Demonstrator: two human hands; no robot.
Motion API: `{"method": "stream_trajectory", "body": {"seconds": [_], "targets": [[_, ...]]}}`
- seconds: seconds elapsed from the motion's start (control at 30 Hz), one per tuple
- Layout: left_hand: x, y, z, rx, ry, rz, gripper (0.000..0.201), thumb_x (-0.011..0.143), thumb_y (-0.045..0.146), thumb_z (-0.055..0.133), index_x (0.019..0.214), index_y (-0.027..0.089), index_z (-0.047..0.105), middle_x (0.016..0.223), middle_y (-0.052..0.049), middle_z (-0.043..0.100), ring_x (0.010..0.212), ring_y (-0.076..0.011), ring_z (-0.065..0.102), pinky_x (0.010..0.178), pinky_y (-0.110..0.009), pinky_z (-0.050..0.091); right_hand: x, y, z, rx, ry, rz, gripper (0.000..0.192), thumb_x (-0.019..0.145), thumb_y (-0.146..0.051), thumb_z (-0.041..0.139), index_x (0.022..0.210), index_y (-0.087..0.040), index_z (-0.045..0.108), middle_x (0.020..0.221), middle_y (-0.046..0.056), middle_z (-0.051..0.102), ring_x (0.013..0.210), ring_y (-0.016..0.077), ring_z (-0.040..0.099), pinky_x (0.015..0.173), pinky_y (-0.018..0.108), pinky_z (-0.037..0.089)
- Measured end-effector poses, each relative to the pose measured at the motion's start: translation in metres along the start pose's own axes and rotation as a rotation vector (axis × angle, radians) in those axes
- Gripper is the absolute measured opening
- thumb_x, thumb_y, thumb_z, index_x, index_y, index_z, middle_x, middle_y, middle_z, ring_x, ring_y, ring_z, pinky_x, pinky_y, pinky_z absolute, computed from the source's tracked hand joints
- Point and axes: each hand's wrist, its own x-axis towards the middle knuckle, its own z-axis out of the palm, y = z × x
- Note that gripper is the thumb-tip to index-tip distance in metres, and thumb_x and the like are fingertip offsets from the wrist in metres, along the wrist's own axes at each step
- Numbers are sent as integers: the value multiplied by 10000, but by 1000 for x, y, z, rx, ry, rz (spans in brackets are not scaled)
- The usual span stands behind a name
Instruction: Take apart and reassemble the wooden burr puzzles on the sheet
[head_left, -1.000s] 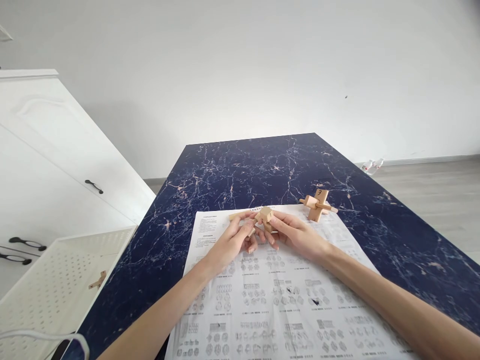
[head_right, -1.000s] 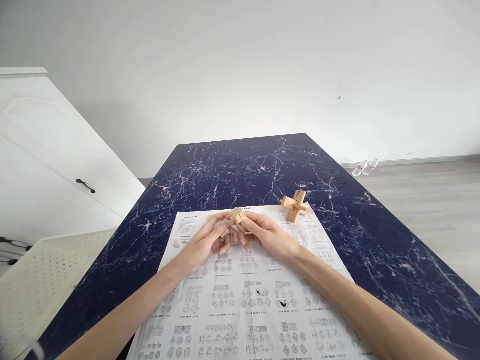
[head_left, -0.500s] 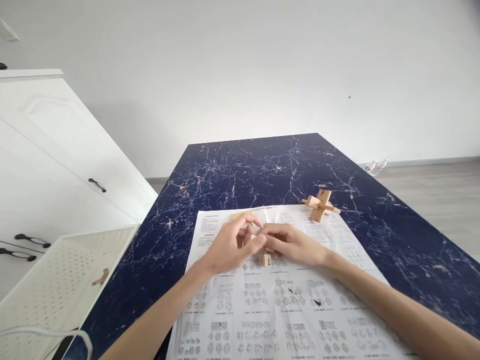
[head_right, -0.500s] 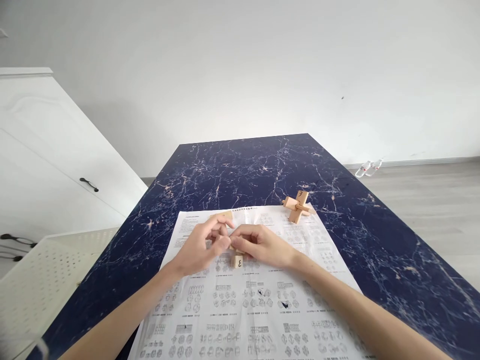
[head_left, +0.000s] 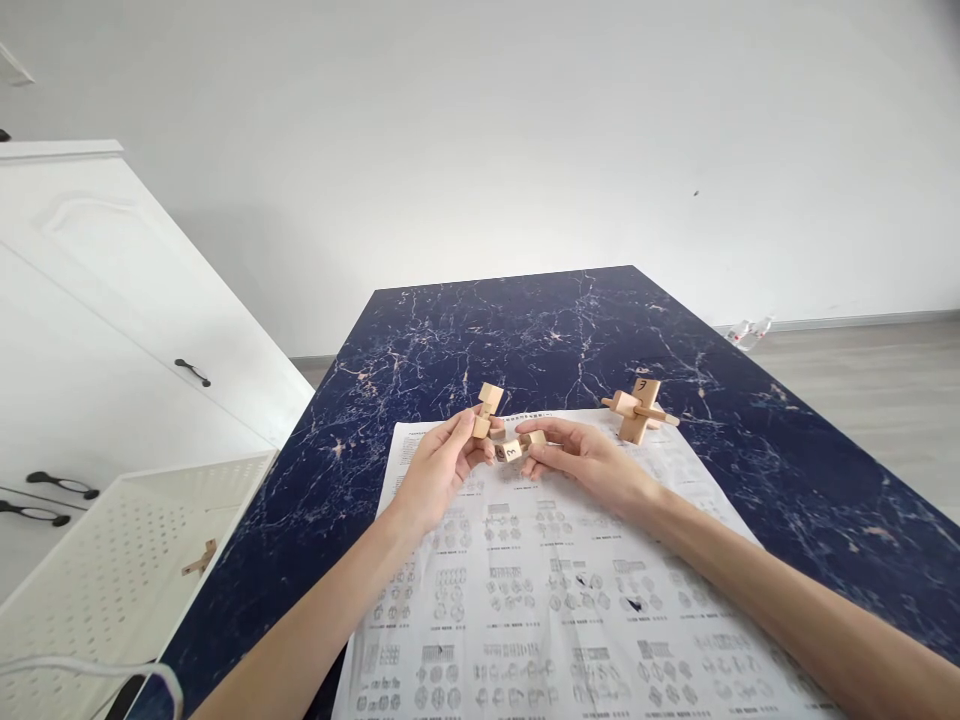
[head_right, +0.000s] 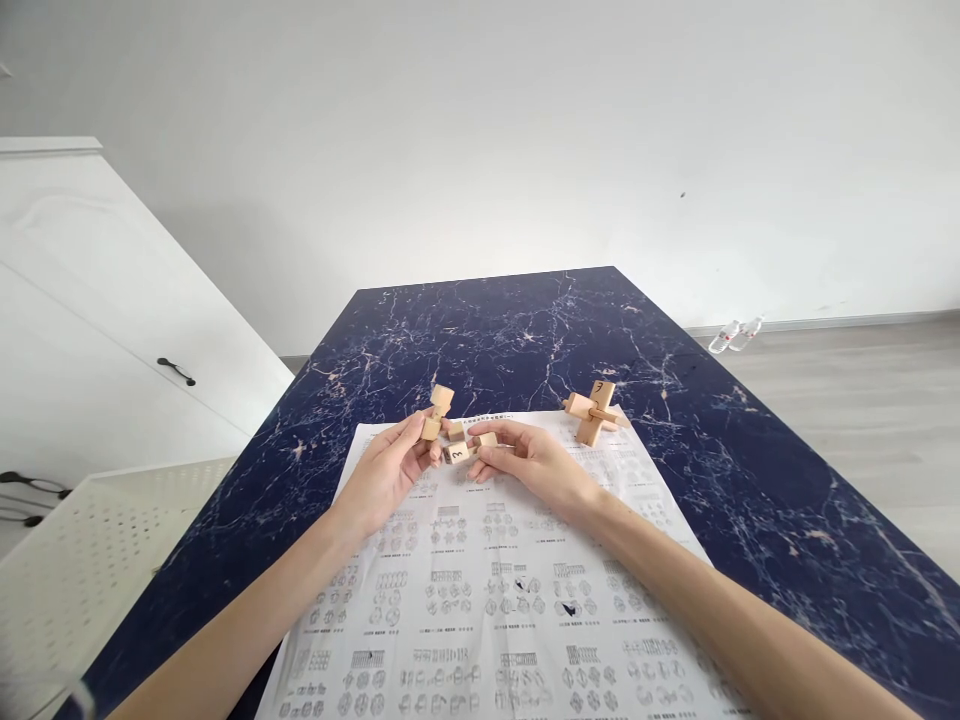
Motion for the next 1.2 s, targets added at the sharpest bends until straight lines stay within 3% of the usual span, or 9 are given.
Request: {"method": "stream_trajectory", "body": {"seconds": [0.17, 0.33, 0.47, 0.67, 0.97, 1.2], "targets": [[1, 2, -1, -10, 33, -5, 280, 959, 366, 786, 1144, 156, 801, 1220, -102, 756, 922, -163, 715, 976, -346, 598, 0, -2, 3, 67, 116, -28, 362, 972, -588, 705, 1053, -235, 708, 972, 58, 764, 746, 189, 731, 714, 369, 602], [-3, -2, 2, 142, -32, -20, 375, 959, 388, 794, 1270, 184, 749, 1252, -116, 781, 1021, -239, 775, 1069, -445, 577, -3, -7, 4, 75, 127, -97, 390, 997, -605, 673, 1126, -238, 638, 968, 55, 772, 720, 173, 705, 648, 331, 557], [-8, -5, 7, 249, -112, -59, 526, 950, 394, 805, 1415, 203, 652, 1281, -130, 779, 1029, -270, 796, 977, -440, 621, -4, -3, 8, -71, 104, -152, 369, 1002, -595, 667, 1115, -246, 627, 772, 10, 720, 677, 187, 675, 607, 332, 520], [-13, -9, 11, 333, -154, -49, 763, 926, 371, 825, 1591, 299, 460, 1305, -127, 753, 1030, -268, 793, 793, -361, 656, -6, 7, 13, -249, 220, -187, 278, 994, -504, 708, 982, -245, 608, 819, 22, 722, 701, 190, 645, 651, 354, 492], [-16, -7, 15, 500, -146, 78, 633, 893, 349, 851, 1456, 283, 569, 1234, -96, 780, 1022, -261, 791, 901, -391, 626, -7, 3, 13, -453, 305, -189, 351, 995, -577, 668, 918, -244, 590, 764, 19, 672, 670, 193, 579, 620, 350, 411], [-18, -3, 15, 507, -177, 135, 548, 879, 321, 860, 1364, 281, 608, 1157, -66, 778, 988, -237, 777, 912, -382, 612, -6, 3, 8, -368, 196, -136, 487, 998, -715, 583, 892, -241, 550, 688, -17, 566, 606, 167, 484, 573, 324, 341]]}}
